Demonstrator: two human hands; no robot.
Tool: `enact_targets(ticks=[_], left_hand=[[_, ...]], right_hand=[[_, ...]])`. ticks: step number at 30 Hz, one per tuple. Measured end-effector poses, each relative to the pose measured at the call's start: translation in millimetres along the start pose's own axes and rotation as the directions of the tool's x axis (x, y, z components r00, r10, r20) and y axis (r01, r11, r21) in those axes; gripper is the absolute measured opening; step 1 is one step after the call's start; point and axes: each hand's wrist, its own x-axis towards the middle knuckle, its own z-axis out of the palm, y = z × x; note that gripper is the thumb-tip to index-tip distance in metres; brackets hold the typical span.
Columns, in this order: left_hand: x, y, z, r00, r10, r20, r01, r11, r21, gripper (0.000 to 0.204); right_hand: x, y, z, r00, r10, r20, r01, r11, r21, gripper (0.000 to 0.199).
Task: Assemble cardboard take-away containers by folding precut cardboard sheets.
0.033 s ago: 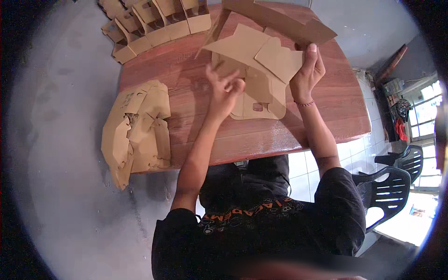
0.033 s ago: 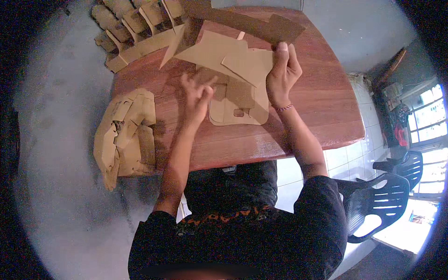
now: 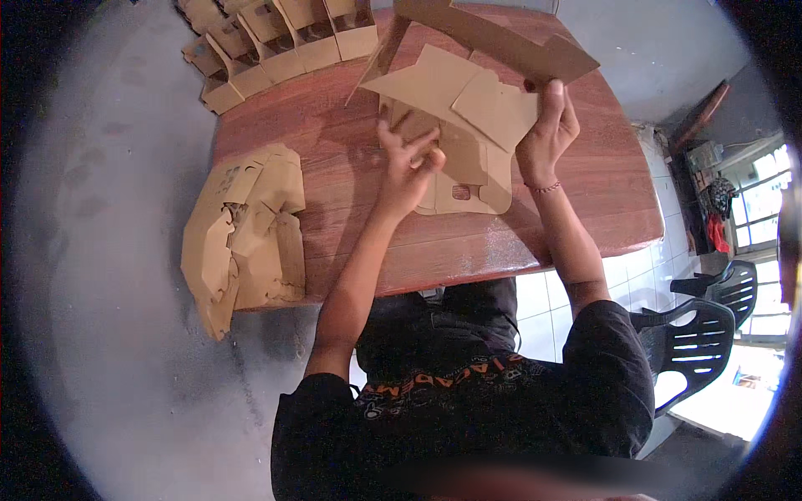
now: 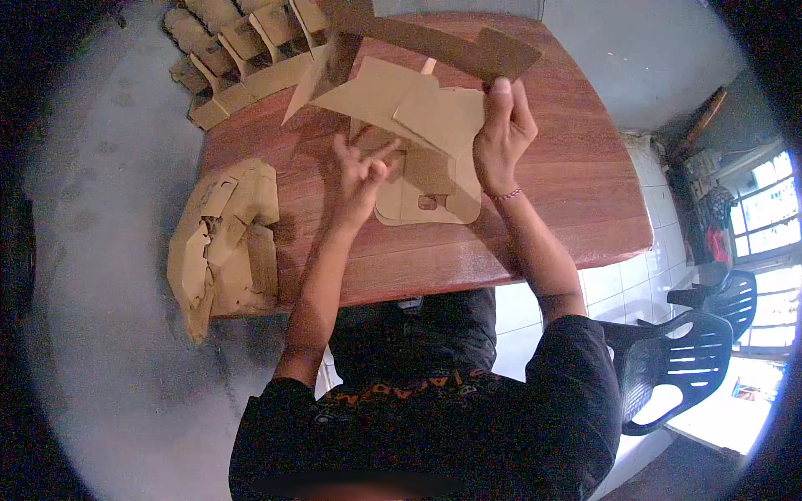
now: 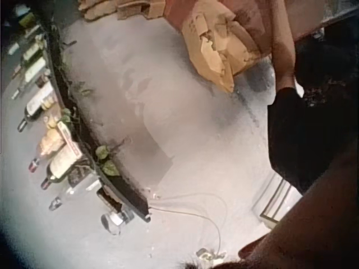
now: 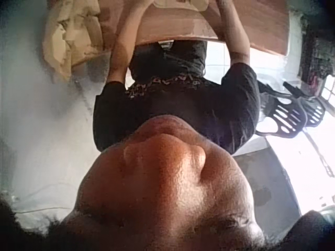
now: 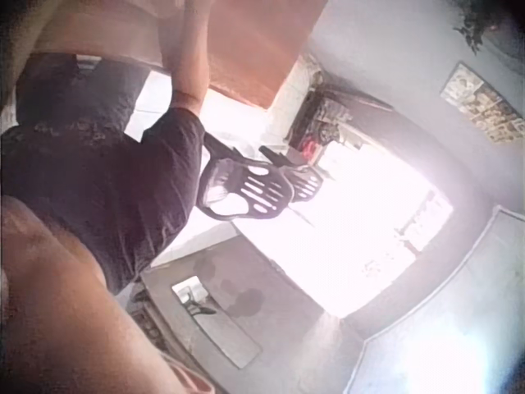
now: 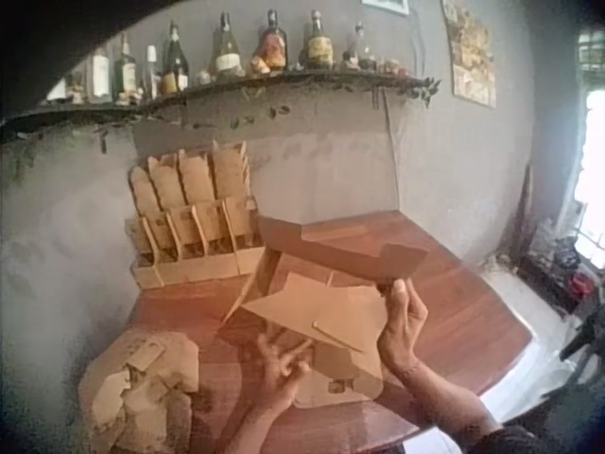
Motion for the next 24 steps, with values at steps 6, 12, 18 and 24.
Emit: enact_targets(ticks=[6, 12, 18, 24], left_hand=[[-3.2, -100.2, -60.3, 0.999, -0.044, -0.012, 0.042, 0.989, -0.142, 0.063], [2.1, -20.1, -15.9, 0.946, 0.246, -0.212, -0.229, 0.968, 0.104, 0.091], [4.4, 6.5, -23.3, 0.974, 0.157, -0.162, -0.155, 0.988, 0.023, 0.087], [2.0, 25.2, -12.3, 0.991, 0.106, -0.082, -0.096, 0.989, 0.110, 0.084]], right_hand=[[-38.6, -2.8, 18.4, 0.922, -0.062, 0.382, 0.090, 0.994, -0.055, 0.017], [-16.2, 3.8, 6.0, 0.684, -0.069, 0.726, -0.017, 0.994, 0.111, 0.064], [-9.2, 8.5, 3.9, 0.565, 0.172, 0.807, -0.354, 0.934, 0.049, 0.087], [-11.7, -5.2, 9.5, 0.531, 0.379, 0.758, -0.365, 0.909, -0.200, 0.102]])
